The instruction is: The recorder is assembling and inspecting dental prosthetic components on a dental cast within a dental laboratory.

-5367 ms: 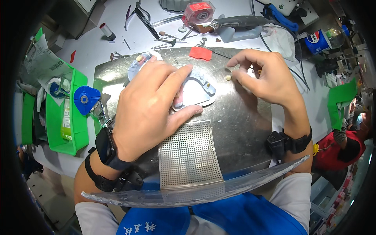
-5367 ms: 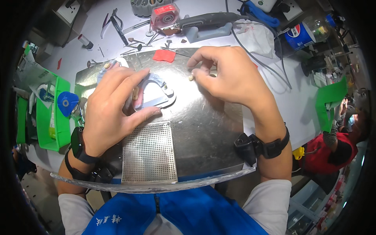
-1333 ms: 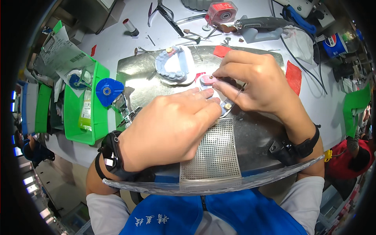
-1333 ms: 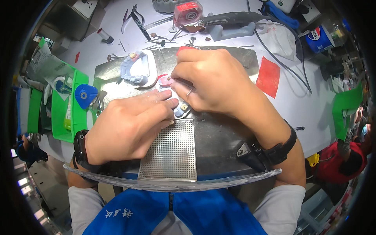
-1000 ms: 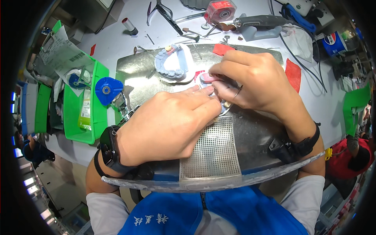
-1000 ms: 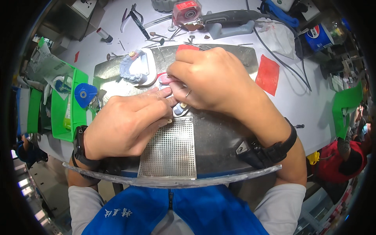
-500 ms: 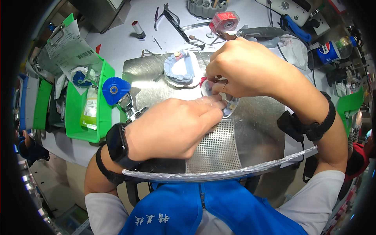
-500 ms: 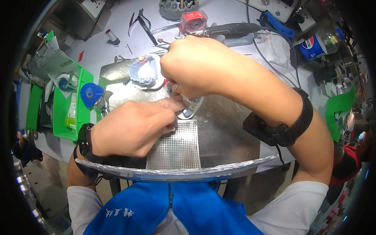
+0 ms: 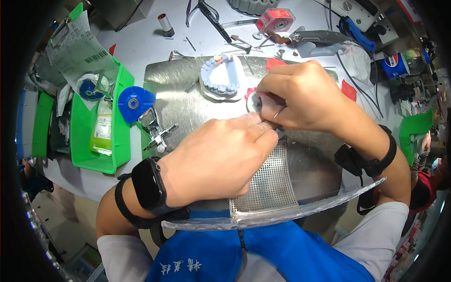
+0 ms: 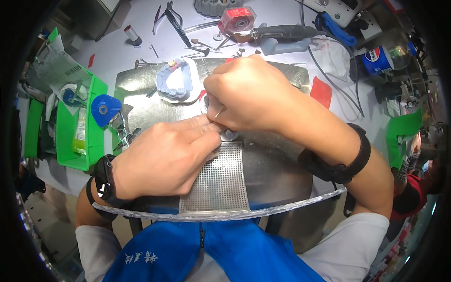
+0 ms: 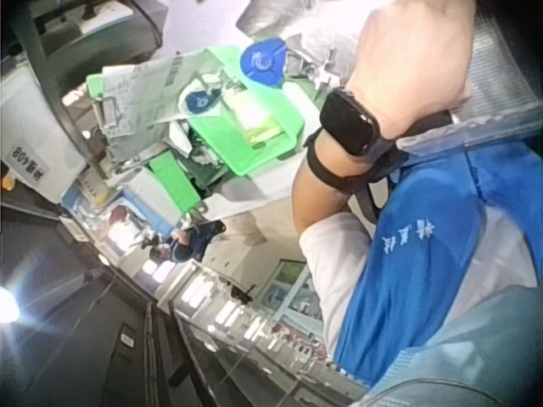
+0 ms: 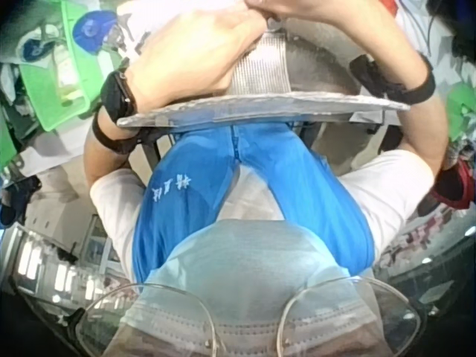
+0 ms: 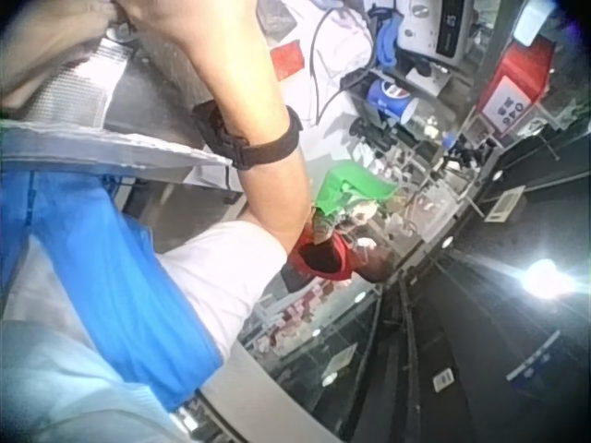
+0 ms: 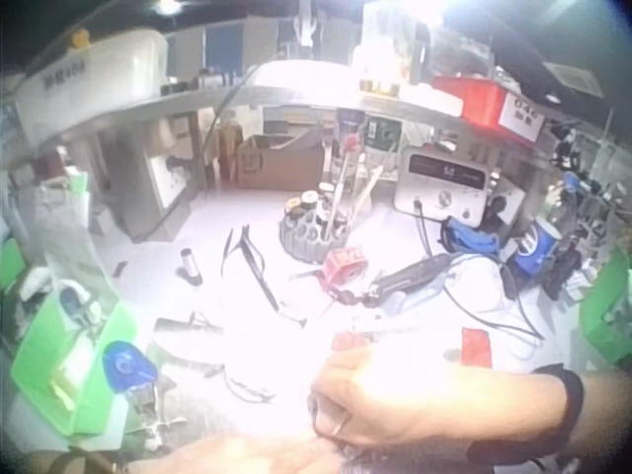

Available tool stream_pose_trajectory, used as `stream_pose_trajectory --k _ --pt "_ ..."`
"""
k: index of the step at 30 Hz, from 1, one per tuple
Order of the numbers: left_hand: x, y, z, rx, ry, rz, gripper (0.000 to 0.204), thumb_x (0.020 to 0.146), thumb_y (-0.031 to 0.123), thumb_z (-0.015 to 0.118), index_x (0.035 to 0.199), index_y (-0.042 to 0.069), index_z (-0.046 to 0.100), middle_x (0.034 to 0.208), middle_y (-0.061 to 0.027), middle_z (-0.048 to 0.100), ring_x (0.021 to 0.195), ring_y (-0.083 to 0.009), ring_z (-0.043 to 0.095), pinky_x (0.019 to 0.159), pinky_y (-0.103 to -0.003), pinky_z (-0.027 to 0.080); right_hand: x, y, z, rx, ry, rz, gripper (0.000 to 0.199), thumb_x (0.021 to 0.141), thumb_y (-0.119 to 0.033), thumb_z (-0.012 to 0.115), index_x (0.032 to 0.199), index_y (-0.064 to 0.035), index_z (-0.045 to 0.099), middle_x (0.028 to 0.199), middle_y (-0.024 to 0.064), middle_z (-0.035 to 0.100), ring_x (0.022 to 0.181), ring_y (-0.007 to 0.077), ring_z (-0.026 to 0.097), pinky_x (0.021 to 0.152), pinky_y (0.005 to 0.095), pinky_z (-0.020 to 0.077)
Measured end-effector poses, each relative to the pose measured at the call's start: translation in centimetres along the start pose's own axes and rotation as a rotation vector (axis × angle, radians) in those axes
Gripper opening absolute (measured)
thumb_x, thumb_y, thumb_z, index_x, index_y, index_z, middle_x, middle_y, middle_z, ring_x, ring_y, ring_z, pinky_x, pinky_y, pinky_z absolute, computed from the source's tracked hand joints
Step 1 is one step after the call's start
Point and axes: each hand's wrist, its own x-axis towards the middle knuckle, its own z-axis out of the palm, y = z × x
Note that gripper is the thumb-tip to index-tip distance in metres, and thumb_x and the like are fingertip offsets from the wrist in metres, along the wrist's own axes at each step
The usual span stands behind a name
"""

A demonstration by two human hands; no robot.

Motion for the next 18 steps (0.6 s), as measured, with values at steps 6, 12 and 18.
stream_pose_trajectory --k 6,12,18 --pt "-0.1 -0.4 0.6 0.034 0.142 0.036 0.018 0.09 0.01 0.067 0.102 -0.002 0.064 0.123 -0.0223 0.07 0.107 -0.0357 0.071 0.084 -0.042 0.061 -1.4 -0.8 -1.3 0.185 0.034 0.28 0.011 0.087 -0.015 0.071 0.087 -0.0036 0.07 0.08 0.0126 0.075 0.072 0.0312 0.074 0.063 0.0383 0.0578" --pt "-0.2 -0.3 0.7 0.051 0.145 0.045 0.02 0.089 0.01 0.067 0.104 -0.003 0.065 0.126 -0.0228 0.07 0.112 -0.0347 0.071 0.087 -0.042 0.061 -2.0 -1.2 -1.7 0.465 0.007 0.534 0.015 0.089 -0.017 0.076 0.095 -0.0034 0.072 0.083 0.0106 0.077 0.077 0.0296 0.075 0.069 0.0371 0.0582" --pt "-0.3 0.1 1.0 0.076 0.168 0.06 0.02 0.089 0.009 0.067 0.104 -0.003 0.064 0.128 -0.0235 0.069 0.117 -0.0353 0.068 0.09 -0.041 0.06 -2.2 -0.2 -2.1 -0.003 -0.023 0.161 0.023 0.082 -0.026 0.081 0.092 -0.0061 0.075 0.083 0.0117 0.075 0.075 0.0339 0.073 0.069 0.0413 0.0581"
